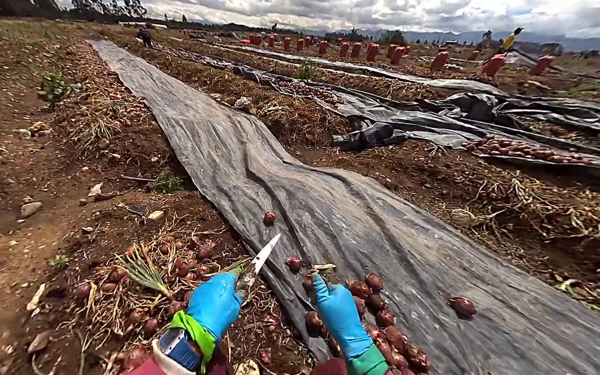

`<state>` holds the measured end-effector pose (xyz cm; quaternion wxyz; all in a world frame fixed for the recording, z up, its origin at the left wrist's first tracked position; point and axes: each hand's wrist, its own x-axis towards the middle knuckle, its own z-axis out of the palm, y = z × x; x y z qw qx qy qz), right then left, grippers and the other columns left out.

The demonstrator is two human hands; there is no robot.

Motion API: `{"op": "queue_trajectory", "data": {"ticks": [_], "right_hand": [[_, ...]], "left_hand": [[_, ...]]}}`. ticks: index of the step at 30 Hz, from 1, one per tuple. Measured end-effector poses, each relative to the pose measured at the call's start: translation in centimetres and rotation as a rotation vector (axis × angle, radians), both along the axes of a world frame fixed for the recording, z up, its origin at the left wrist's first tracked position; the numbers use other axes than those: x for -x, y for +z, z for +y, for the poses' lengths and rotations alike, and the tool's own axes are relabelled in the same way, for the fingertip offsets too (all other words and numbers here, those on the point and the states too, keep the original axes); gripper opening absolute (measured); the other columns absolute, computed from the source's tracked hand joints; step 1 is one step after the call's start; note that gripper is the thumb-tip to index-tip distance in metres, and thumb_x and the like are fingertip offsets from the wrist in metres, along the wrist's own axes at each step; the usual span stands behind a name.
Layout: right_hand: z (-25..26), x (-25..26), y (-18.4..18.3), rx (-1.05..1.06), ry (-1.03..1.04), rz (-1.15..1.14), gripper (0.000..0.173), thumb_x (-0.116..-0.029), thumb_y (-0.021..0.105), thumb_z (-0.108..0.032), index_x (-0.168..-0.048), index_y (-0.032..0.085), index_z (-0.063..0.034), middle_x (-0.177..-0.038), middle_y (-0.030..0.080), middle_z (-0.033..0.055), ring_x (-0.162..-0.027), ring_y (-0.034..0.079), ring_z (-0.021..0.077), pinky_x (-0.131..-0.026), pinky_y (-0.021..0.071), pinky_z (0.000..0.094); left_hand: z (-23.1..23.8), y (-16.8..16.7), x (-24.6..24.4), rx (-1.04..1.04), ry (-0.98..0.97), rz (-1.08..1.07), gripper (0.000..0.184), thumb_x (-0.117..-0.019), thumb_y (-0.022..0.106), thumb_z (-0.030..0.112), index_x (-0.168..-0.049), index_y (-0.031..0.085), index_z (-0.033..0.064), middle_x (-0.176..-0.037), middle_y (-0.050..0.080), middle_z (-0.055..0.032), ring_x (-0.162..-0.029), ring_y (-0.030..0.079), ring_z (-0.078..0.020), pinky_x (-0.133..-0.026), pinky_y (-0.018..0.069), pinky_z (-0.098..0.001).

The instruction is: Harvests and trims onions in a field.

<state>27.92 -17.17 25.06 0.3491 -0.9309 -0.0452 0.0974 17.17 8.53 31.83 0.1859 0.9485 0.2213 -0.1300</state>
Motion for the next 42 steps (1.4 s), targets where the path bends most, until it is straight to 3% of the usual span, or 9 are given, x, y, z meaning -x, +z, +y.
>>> {"op": "queue_trajectory", "data": {"ticks": [4, 7, 11, 15, 19, 23, 33, 36, 42], "right_hand": [[3.4, 2.2, 1.0, 0.298, 0.175, 0.082, 0.083, -0.0969, 0.027, -0.077, -0.081, 0.069, -0.0079, -0.088, 0.071, 0.0131, -0.094, 0.071, 0.0312, -0.081, 0.0546, 0.0560], [4.5, 4.3, -0.5, 0.311, 0.254, 0.096, 0.085, -0.0967, 0.026, -0.077, -0.080, 0.069, -0.0055, -0.088, 0.072, 0.0153, -0.093, 0.072, 0.0326, -0.080, 0.0549, 0.0562], [5.0, 2.2, -2.2, 0.257, 0.098, 0.110, 0.081, -0.0986, 0.026, -0.075, -0.087, 0.072, -0.0086, -0.093, 0.073, 0.0131, -0.096, 0.071, 0.0309, -0.082, 0.0551, 0.0559], [5.5, 3.5, -1.9, 0.247, 0.218, 0.031, 0.083, -0.0973, 0.030, -0.074, -0.082, 0.072, -0.0045, -0.088, 0.073, 0.0173, -0.093, 0.073, 0.0355, -0.081, 0.0552, 0.0586], [5.6, 0.7, -3.3, 0.155, 0.065, 0.061, 0.078, -0.0996, 0.028, -0.072, -0.080, 0.071, -0.0104, -0.081, 0.071, 0.0108, -0.082, 0.071, 0.0294, -0.075, 0.0559, 0.0558], [5.9, 1.0, -1.1, 0.303, 0.188, 0.033, 0.084, -0.0976, 0.025, -0.076, -0.086, 0.072, -0.0067, -0.093, 0.073, 0.0149, -0.098, 0.072, 0.0325, -0.084, 0.0552, 0.0568], [5.9, 0.8, -1.6, 0.240, 0.124, 0.088, 0.079, -0.1000, 0.027, -0.072, -0.085, 0.072, -0.0095, -0.090, 0.072, 0.0124, -0.094, 0.071, 0.0303, -0.081, 0.0549, 0.0559], [6.1, 2.9, -0.7, 0.277, 0.277, 0.020, 0.084, -0.0967, 0.027, -0.076, -0.078, 0.069, -0.0061, -0.086, 0.071, 0.0149, -0.091, 0.072, 0.0323, -0.079, 0.0555, 0.0555], [6.3, 2.2, -0.5, 0.284, 0.234, 0.071, 0.081, -0.0983, 0.027, -0.075, -0.084, 0.070, -0.0073, -0.090, 0.072, 0.0135, -0.095, 0.071, 0.0307, -0.082, 0.0550, 0.0553]], "left_hand": [[-1.1, -0.1, -0.6, -0.042, -0.028, 0.000, 0.047, -0.0997, 0.054, 0.039, -0.145, 0.058, 0.0261, -0.135, 0.067, -0.0047, -0.123, 0.065, -0.0263, -0.101, 0.0536, -0.0546], [-1.2, 0.0, -0.8, -0.044, -0.035, 0.045, 0.049, -0.0998, 0.055, 0.037, -0.147, 0.056, 0.0243, -0.138, 0.065, -0.0062, -0.124, 0.065, -0.0286, -0.102, 0.0533, -0.0565], [-1.5, -0.3, -0.6, -0.017, -0.052, 0.053, 0.046, -0.0997, 0.055, 0.035, -0.144, 0.058, 0.0214, -0.136, 0.066, -0.0088, -0.123, 0.065, -0.0312, -0.099, 0.0539, -0.0587], [-1.8, 2.4, -1.0, 0.081, -0.030, 0.079, 0.046, -0.1025, 0.054, 0.028, -0.146, 0.056, 0.0145, -0.144, 0.061, -0.0139, -0.133, 0.059, -0.0345, -0.109, 0.0462, -0.0590], [-1.2, -0.1, -0.9, 0.074, -0.047, 0.014, 0.041, -0.1005, 0.054, 0.035, -0.137, 0.062, 0.0167, -0.132, 0.068, -0.0093, -0.123, 0.065, -0.0297, -0.100, 0.0534, -0.0580], [-0.5, 0.1, -1.0, 0.077, -0.046, -0.004, 0.043, -0.1004, 0.054, 0.036, -0.139, 0.062, 0.0191, -0.134, 0.068, -0.0069, -0.125, 0.064, -0.0272, -0.103, 0.0522, -0.0563], [-0.2, -0.5, -0.5, 0.096, -0.011, -0.002, 0.046, -0.1014, 0.054, 0.041, -0.143, 0.061, 0.0226, -0.134, 0.068, -0.0057, -0.127, 0.064, -0.0251, -0.107, 0.0502, -0.0544], [0.4, -0.4, -0.6, 0.092, -0.011, -0.027, 0.047, -0.1008, 0.054, 0.041, -0.143, 0.061, 0.0222, -0.135, 0.068, -0.0047, -0.127, 0.063, -0.0238, -0.108, 0.0496, -0.0533], [0.4, -0.7, 0.4, 0.068, 0.005, -0.019, 0.044, -0.1005, 0.055, 0.042, -0.139, 0.064, 0.0228, -0.127, 0.071, -0.0040, -0.122, 0.066, -0.0235, -0.105, 0.0513, -0.0526]]}}
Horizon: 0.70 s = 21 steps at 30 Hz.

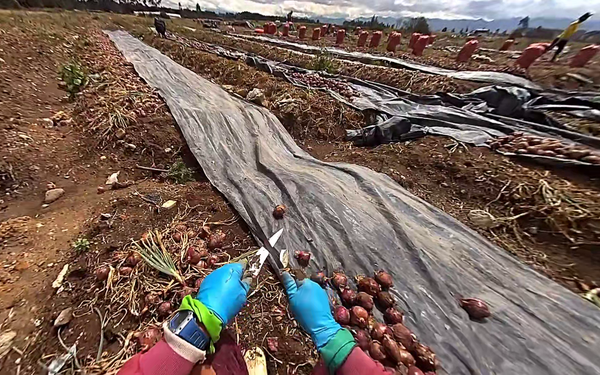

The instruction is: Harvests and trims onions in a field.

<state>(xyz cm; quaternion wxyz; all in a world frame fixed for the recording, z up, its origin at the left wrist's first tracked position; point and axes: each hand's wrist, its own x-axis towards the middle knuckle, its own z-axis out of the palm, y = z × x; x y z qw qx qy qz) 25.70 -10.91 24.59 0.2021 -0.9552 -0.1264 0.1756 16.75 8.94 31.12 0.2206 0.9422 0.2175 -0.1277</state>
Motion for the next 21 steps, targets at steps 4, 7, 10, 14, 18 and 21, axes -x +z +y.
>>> {"op": "queue_trajectory", "data": {"ticks": [4, 7, 10, 14, 18, 21], "right_hand": [[-0.7, -2.5, -1.5, -0.025, -0.092, 0.017, 0.080, -0.0989, 0.030, -0.073, -0.091, 0.072, -0.0061, -0.094, 0.073, 0.0147, -0.097, 0.071, 0.0322, -0.084, 0.0544, 0.0569], [-2.7, -6.7, -4.4, -0.479, -0.481, 0.010, 0.070, -0.1055, 0.032, -0.061, -0.086, 0.068, -0.0040, -0.074, 0.066, 0.0138, -0.067, 0.066, 0.0293, -0.064, 0.0557, 0.0535], [-1.1, -2.5, -3.0, -0.934, -0.463, -0.061, 0.067, -0.1093, 0.030, -0.053, -0.079, 0.065, -0.0037, -0.060, 0.061, 0.0083, -0.049, 0.061, 0.0228, -0.049, 0.0561, 0.0452], [2.4, 1.6, -4.9, -0.759, -0.110, -0.203, 0.075, -0.0985, 0.030, -0.074, -0.068, 0.066, -0.0150, -0.059, 0.062, 0.0004, -0.055, 0.063, 0.0166, -0.055, 0.0559, 0.0438], [4.6, -3.5, -4.8, -0.415, -0.179, -0.021, 0.076, -0.1013, 0.029, -0.068, -0.079, 0.070, -0.0091, -0.077, 0.069, 0.0105, -0.080, 0.070, 0.0276, -0.076, 0.0552, 0.0550], [3.1, -8.6, -8.5, -0.503, -0.415, 0.094, 0.070, -0.1042, 0.031, -0.064, -0.091, 0.071, -0.0075, -0.075, 0.068, 0.0117, -0.067, 0.068, 0.0283, -0.065, 0.0574, 0.0534]], "left_hand": [[1.3, -0.6, 0.6, 0.069, 0.005, -0.010, 0.044, -0.0995, 0.058, 0.044, -0.136, 0.066, 0.0222, -0.124, 0.072, -0.0049, -0.119, 0.067, -0.0232, -0.104, 0.0521, -0.0536], [1.4, -1.2, 1.3, 0.461, 0.105, -0.178, 0.040, -0.1034, 0.057, 0.040, -0.136, 0.064, 0.0174, -0.097, 0.076, -0.0037, -0.070, 0.071, -0.0183, -0.065, 0.0621, -0.0404], [1.6, -0.4, 1.1, 0.889, 0.207, -0.252, 0.037, -0.1091, 0.050, 0.030, -0.142, 0.056, 0.0140, -0.093, 0.076, -0.0089, -0.051, 0.065, -0.0208, -0.046, 0.0567, -0.0345], [1.1, 0.4, 0.7, 1.033, 0.242, -0.246, 0.029, -0.1101, 0.050, 0.024, -0.132, 0.060, 0.0085, -0.088, 0.075, -0.0120, -0.048, 0.062, -0.0196, -0.044, 0.0540, -0.0317], [1.7, 0.3, 1.0, 1.011, 0.240, -0.255, 0.032, -0.1086, 0.052, 0.025, -0.134, 0.062, 0.0090, -0.081, 0.070, -0.0109, -0.047, 0.060, -0.0190, -0.043, 0.0543, -0.0328], [2.1, 1.1, 2.5, 1.095, 0.197, -0.278, 0.030, -0.1085, 0.050, 0.023, -0.132, 0.062, 0.0083, -0.084, 0.072, -0.0123, -0.047, 0.060, -0.0189, -0.042, 0.0531, -0.0317]]}}
